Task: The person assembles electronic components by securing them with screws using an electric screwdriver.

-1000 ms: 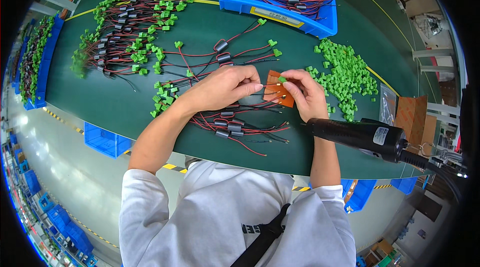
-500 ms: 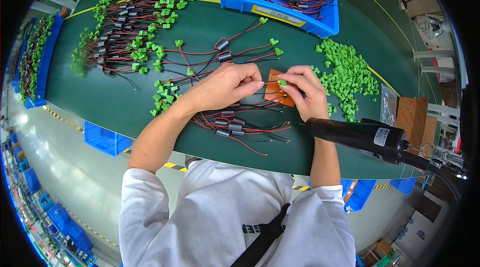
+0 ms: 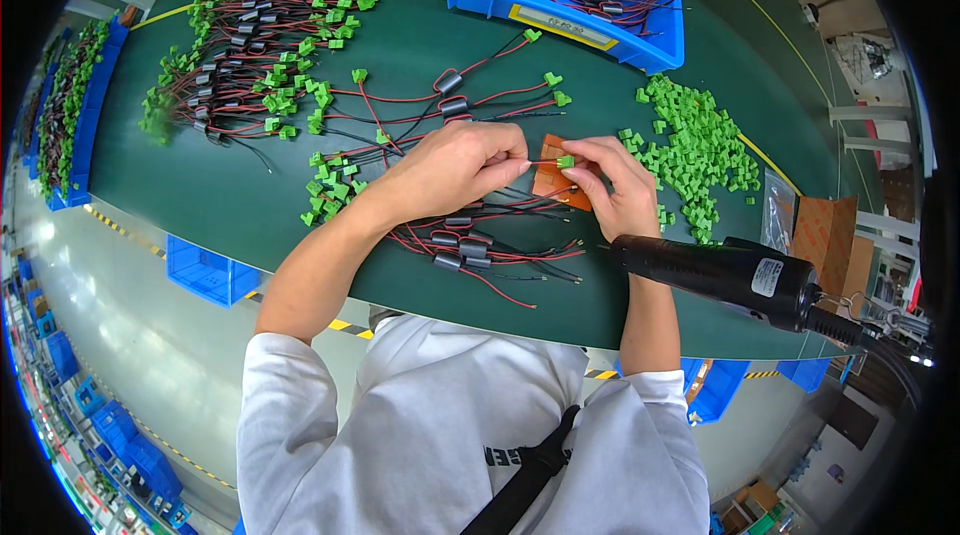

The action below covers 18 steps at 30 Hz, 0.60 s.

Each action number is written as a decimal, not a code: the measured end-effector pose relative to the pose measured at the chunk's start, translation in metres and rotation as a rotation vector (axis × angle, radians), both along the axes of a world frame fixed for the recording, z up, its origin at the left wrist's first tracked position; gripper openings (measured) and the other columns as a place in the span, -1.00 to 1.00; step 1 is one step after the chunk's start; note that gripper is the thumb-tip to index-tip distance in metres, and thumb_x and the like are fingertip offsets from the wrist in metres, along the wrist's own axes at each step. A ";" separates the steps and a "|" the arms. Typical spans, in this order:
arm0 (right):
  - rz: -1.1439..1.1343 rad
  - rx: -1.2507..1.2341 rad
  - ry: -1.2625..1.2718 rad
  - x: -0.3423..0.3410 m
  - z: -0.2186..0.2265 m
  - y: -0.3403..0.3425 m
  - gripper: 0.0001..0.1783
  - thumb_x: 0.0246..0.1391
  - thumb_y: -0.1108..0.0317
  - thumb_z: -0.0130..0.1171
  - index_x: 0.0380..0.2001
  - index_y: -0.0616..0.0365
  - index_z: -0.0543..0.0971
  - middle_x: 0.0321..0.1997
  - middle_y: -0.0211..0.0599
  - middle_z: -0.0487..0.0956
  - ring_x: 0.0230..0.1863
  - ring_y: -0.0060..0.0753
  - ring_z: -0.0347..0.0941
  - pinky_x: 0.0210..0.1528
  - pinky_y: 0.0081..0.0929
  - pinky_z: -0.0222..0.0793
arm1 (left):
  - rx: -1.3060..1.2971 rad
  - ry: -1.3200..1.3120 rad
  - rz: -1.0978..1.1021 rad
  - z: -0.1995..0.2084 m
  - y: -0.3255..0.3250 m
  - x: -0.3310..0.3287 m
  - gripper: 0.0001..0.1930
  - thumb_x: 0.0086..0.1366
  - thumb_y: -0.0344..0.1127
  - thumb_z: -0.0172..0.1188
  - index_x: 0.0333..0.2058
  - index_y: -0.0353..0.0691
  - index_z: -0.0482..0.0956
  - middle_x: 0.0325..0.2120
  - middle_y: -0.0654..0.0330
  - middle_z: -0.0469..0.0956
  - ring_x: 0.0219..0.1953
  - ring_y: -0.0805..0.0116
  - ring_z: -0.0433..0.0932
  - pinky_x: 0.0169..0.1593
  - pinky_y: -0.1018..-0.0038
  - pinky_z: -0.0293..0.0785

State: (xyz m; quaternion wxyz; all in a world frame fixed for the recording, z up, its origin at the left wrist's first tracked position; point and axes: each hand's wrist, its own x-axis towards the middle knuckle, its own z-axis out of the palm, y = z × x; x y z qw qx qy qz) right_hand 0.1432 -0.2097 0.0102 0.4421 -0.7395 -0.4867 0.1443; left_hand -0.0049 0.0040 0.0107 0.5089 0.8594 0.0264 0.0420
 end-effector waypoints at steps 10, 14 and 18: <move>0.065 -0.006 -0.247 -0.007 -0.003 0.004 -0.80 0.05 0.53 0.47 -0.23 0.23 0.70 -0.18 -0.16 0.67 -0.18 -0.04 0.62 -0.11 -0.18 0.59 | 0.055 0.039 -0.060 0.005 0.002 -0.005 -0.82 0.42 -0.27 0.25 -0.21 -0.29 0.62 -0.36 0.02 0.67 -0.28 -0.07 0.64 -0.20 0.11 0.54; 0.110 0.013 -0.305 -0.006 -0.008 0.004 -0.79 0.04 0.54 0.49 -0.22 0.25 0.71 -0.22 -0.18 0.68 -0.21 -0.14 0.62 -0.23 -0.27 0.56 | 0.105 0.051 -0.057 -0.001 0.001 -0.004 -0.83 0.39 -0.28 0.23 -0.24 -0.28 0.63 -0.33 0.01 0.69 -0.24 -0.09 0.66 -0.17 0.08 0.55; 0.086 -0.030 -0.280 -0.010 -0.008 0.005 -0.81 0.04 0.50 0.50 -0.26 0.25 0.71 -0.26 -0.20 0.68 -0.20 -0.09 0.62 -0.18 -0.22 0.57 | 0.144 0.046 -0.043 -0.004 0.001 -0.005 -0.84 0.36 -0.30 0.23 -0.27 -0.28 0.64 -0.33 0.00 0.70 -0.24 -0.11 0.66 -0.18 0.07 0.56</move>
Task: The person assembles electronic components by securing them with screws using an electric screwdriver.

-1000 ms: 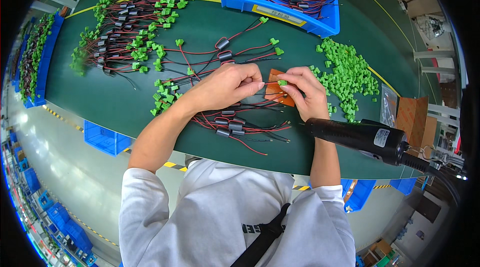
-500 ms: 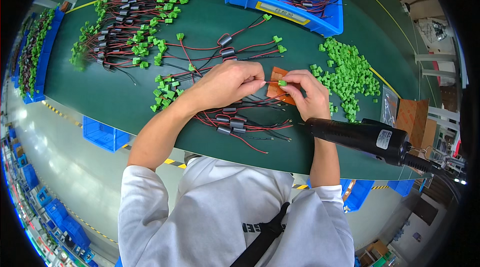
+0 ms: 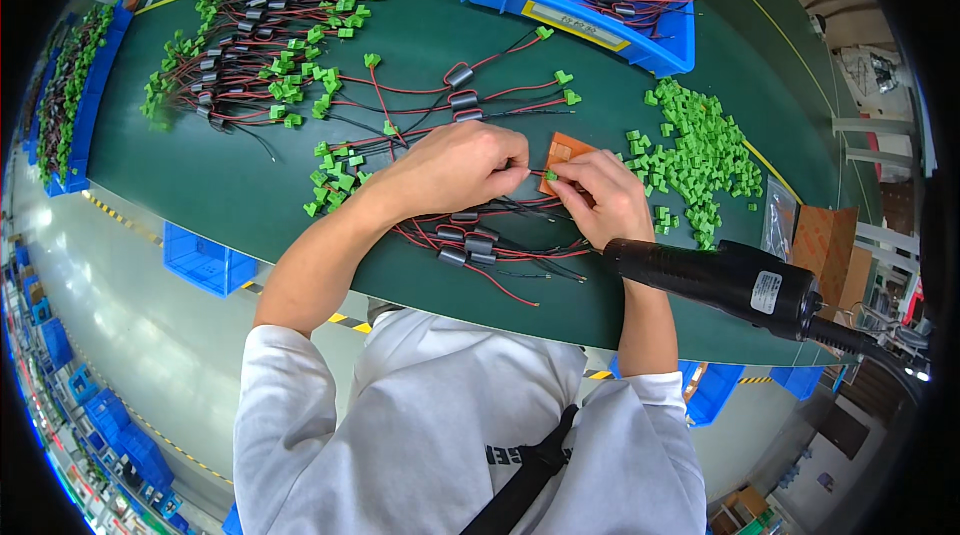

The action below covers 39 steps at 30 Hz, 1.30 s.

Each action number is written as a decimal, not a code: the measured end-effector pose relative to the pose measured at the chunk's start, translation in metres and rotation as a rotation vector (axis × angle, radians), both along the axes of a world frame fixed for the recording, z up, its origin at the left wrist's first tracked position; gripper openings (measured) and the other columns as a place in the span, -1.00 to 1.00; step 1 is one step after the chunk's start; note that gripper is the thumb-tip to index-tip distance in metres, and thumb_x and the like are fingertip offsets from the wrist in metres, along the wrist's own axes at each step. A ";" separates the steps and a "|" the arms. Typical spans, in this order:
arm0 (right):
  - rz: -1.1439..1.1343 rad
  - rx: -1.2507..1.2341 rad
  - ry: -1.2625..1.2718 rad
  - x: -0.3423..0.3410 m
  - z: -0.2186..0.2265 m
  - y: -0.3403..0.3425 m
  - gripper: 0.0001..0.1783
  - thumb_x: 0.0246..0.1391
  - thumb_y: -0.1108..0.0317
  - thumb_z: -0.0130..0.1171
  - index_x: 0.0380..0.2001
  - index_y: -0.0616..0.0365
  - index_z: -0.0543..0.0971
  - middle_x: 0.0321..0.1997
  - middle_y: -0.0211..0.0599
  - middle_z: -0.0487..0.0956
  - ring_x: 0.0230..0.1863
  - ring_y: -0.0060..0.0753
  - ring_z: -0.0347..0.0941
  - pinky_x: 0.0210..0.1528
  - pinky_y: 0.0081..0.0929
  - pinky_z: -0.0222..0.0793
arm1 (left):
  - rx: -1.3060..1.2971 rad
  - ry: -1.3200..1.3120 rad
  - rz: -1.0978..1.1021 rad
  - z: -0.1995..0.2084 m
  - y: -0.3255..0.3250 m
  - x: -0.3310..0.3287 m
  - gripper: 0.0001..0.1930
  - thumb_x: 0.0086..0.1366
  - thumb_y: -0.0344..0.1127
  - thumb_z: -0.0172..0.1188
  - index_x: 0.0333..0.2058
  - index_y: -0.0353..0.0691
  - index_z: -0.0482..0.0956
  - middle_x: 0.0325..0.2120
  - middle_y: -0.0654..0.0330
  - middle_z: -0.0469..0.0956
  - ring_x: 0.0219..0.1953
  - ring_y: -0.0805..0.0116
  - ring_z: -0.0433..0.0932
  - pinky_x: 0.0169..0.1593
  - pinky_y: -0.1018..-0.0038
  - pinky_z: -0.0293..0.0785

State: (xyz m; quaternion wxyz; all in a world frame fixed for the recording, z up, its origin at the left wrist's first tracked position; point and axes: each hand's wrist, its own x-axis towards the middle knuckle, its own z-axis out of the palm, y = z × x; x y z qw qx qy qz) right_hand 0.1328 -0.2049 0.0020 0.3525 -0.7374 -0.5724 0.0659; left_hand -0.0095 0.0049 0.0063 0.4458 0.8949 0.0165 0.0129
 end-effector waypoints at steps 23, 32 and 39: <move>-0.158 0.826 0.617 -0.021 0.059 -0.010 -0.37 0.29 0.56 0.17 0.38 0.20 0.25 -0.42 -0.20 0.52 -0.56 -0.41 0.42 -0.45 -0.27 0.50 | 0.141 0.021 0.049 -0.005 -0.007 0.007 -0.83 0.39 -0.26 0.23 -0.21 -0.23 0.67 -0.29 0.04 0.73 -0.20 -0.10 0.68 -0.17 0.01 0.57; 0.046 0.929 0.769 -0.023 0.045 0.031 -0.56 0.32 0.54 0.19 0.16 0.07 0.27 -0.52 -0.30 0.42 -0.66 -0.51 0.26 -0.61 -0.37 0.36 | 0.151 0.032 0.038 -0.008 -0.008 0.006 -0.83 0.38 -0.26 0.25 -0.19 -0.22 0.67 -0.28 0.05 0.74 -0.22 -0.09 0.69 -0.19 0.02 0.58; 0.023 0.927 0.774 -0.023 0.039 0.037 -0.57 0.32 0.56 0.19 0.13 0.07 0.26 -0.52 -0.31 0.40 -0.65 -0.51 0.26 -0.59 -0.36 0.38 | 0.152 0.021 0.036 -0.008 -0.007 0.005 -0.82 0.38 -0.25 0.26 -0.20 -0.23 0.67 -0.28 0.05 0.74 -0.23 -0.09 0.69 -0.19 0.02 0.58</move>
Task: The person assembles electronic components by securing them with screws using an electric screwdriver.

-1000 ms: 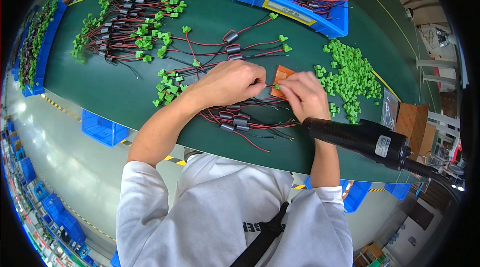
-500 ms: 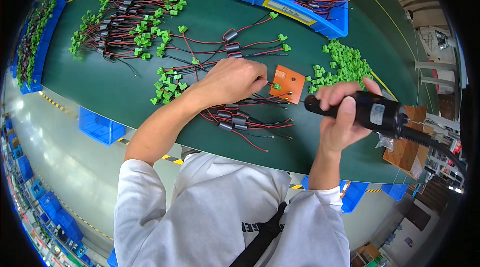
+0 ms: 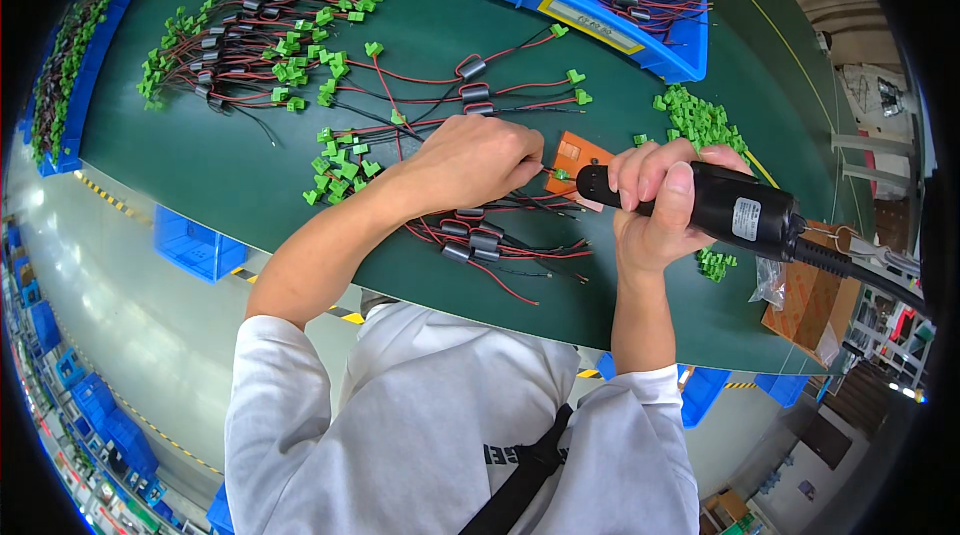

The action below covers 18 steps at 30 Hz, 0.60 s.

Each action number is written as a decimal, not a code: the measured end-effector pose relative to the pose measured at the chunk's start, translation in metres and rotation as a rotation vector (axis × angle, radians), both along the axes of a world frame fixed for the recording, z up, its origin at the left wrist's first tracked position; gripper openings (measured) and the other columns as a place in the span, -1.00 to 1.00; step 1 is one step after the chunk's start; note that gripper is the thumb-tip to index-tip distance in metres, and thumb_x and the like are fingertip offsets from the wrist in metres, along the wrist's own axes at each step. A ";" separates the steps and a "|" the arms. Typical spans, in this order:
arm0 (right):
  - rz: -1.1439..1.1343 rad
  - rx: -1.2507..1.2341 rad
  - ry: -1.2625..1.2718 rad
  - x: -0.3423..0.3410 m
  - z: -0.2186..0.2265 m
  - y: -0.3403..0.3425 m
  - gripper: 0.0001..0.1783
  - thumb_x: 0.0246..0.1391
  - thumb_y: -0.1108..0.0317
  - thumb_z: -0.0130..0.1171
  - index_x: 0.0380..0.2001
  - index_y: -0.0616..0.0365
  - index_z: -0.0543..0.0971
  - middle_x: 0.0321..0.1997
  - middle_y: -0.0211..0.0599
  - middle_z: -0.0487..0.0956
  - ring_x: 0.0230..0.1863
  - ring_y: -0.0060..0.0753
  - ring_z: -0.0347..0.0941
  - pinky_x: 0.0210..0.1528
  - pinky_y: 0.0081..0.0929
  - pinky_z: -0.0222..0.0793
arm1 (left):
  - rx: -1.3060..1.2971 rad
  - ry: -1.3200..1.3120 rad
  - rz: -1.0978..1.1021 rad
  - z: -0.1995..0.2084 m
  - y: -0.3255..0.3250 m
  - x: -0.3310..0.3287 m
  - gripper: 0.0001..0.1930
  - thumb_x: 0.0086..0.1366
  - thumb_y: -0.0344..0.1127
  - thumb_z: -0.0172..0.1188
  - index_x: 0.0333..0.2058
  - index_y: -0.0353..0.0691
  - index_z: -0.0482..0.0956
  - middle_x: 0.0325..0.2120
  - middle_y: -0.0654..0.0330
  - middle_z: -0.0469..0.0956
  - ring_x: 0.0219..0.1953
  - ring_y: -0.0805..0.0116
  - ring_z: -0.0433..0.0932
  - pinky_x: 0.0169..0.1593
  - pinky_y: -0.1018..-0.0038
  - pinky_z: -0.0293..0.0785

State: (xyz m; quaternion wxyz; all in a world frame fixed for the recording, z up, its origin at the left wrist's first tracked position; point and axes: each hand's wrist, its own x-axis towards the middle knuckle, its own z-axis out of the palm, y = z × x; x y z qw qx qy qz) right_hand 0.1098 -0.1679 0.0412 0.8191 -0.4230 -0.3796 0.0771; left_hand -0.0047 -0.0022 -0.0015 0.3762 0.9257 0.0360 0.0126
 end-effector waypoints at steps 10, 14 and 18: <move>0.018 -0.023 -0.020 -0.001 0.000 0.004 -0.59 0.32 0.58 0.19 0.09 0.08 0.27 -0.51 -0.31 0.41 -0.66 -0.51 0.26 -0.61 -0.38 0.37 | -0.009 -0.022 0.013 -0.001 -0.001 0.000 -0.86 0.38 -0.29 0.28 -0.22 -0.23 0.65 -0.32 0.08 0.71 -0.27 -0.07 0.66 -0.25 0.09 0.54; 0.021 -0.053 0.004 -0.002 0.001 0.008 -0.62 0.31 0.60 0.20 0.03 0.08 0.27 -0.52 -0.31 0.40 -0.66 -0.52 0.25 -0.64 -0.40 0.32 | -0.012 -0.023 0.022 -0.002 0.000 0.002 -0.86 0.38 -0.28 0.28 -0.22 -0.22 0.65 -0.33 0.08 0.71 -0.28 -0.07 0.66 -0.25 0.09 0.54; 0.049 -0.091 -0.044 -0.002 0.001 0.009 -0.64 0.31 0.61 0.19 0.00 0.08 0.26 -0.52 -0.31 0.40 -0.67 -0.53 0.25 -0.66 -0.41 0.30 | 0.010 -0.032 0.013 -0.005 0.000 0.002 -0.85 0.38 -0.27 0.28 -0.22 -0.22 0.66 -0.33 0.07 0.71 -0.28 -0.08 0.66 -0.25 0.08 0.53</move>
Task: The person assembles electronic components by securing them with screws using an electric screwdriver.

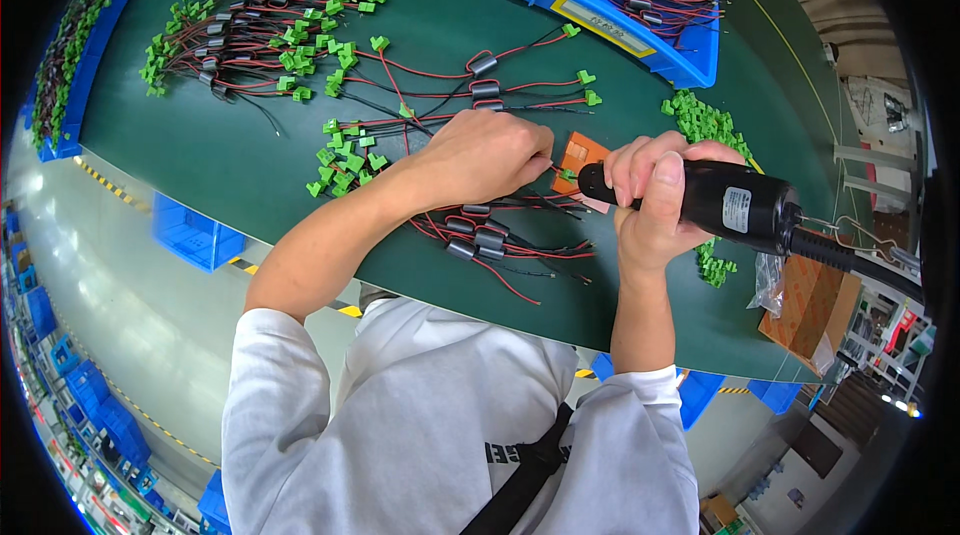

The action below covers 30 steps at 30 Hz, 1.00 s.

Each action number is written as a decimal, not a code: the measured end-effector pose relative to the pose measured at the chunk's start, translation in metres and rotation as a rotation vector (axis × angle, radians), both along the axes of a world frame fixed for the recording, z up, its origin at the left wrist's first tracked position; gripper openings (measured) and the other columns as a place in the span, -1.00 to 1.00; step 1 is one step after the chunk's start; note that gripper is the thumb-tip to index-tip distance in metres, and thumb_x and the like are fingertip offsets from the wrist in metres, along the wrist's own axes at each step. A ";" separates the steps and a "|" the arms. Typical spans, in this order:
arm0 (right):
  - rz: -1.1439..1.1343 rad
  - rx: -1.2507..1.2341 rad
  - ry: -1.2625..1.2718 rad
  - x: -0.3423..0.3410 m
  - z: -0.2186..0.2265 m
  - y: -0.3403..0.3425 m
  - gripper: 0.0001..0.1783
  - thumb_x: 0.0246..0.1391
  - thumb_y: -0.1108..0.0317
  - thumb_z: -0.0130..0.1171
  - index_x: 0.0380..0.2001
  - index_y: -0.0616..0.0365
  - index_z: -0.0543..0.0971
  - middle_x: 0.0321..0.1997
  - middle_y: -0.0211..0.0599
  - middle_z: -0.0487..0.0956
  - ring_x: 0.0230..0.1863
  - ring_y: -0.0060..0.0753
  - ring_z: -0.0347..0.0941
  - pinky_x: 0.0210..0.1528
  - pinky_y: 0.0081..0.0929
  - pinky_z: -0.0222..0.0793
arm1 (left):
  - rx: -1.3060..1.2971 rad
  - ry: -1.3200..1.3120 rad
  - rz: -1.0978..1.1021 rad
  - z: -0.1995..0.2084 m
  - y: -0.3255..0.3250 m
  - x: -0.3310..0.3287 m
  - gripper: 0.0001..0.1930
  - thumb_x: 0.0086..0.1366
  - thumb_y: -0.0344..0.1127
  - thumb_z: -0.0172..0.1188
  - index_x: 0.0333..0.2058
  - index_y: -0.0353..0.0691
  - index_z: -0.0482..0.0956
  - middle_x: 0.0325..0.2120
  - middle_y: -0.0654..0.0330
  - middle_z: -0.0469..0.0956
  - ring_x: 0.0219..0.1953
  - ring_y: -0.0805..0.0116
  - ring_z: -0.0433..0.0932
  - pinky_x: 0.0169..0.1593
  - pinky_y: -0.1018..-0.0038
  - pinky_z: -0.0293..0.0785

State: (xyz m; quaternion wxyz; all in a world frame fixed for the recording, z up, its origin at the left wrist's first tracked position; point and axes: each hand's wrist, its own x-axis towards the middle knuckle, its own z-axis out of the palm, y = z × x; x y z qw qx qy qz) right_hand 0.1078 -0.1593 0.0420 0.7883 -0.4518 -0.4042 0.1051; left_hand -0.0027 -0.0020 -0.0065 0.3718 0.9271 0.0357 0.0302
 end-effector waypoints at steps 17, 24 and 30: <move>0.002 0.065 0.061 0.005 0.002 0.000 -0.60 0.27 0.62 0.14 0.08 0.10 0.29 -0.56 -0.31 0.38 -0.69 -0.53 0.23 -0.63 -0.42 0.33 | 0.005 0.026 -0.019 0.002 0.001 -0.001 -0.85 0.39 -0.26 0.27 -0.22 -0.21 0.65 -0.32 0.08 0.70 -0.26 -0.07 0.66 -0.24 0.07 0.54; 0.057 0.070 0.084 0.010 -0.001 0.001 -0.62 0.27 0.62 0.20 0.04 0.10 0.31 -0.53 -0.31 0.43 -0.68 -0.55 0.27 -0.64 -0.45 0.32 | -0.013 0.040 -0.007 0.002 0.000 0.000 -0.85 0.39 -0.26 0.27 -0.21 -0.21 0.65 -0.30 0.08 0.71 -0.23 -0.08 0.66 -0.21 0.06 0.54; 0.010 -0.011 0.129 0.006 -0.002 0.004 -0.56 0.21 0.67 0.29 0.02 0.12 0.33 -0.47 -0.27 0.51 -0.62 -0.55 0.36 -0.59 -0.45 0.42 | -0.023 0.013 0.003 0.003 0.000 0.000 -0.84 0.38 -0.25 0.25 -0.22 -0.21 0.67 -0.33 0.05 0.72 -0.25 -0.09 0.68 -0.22 0.02 0.57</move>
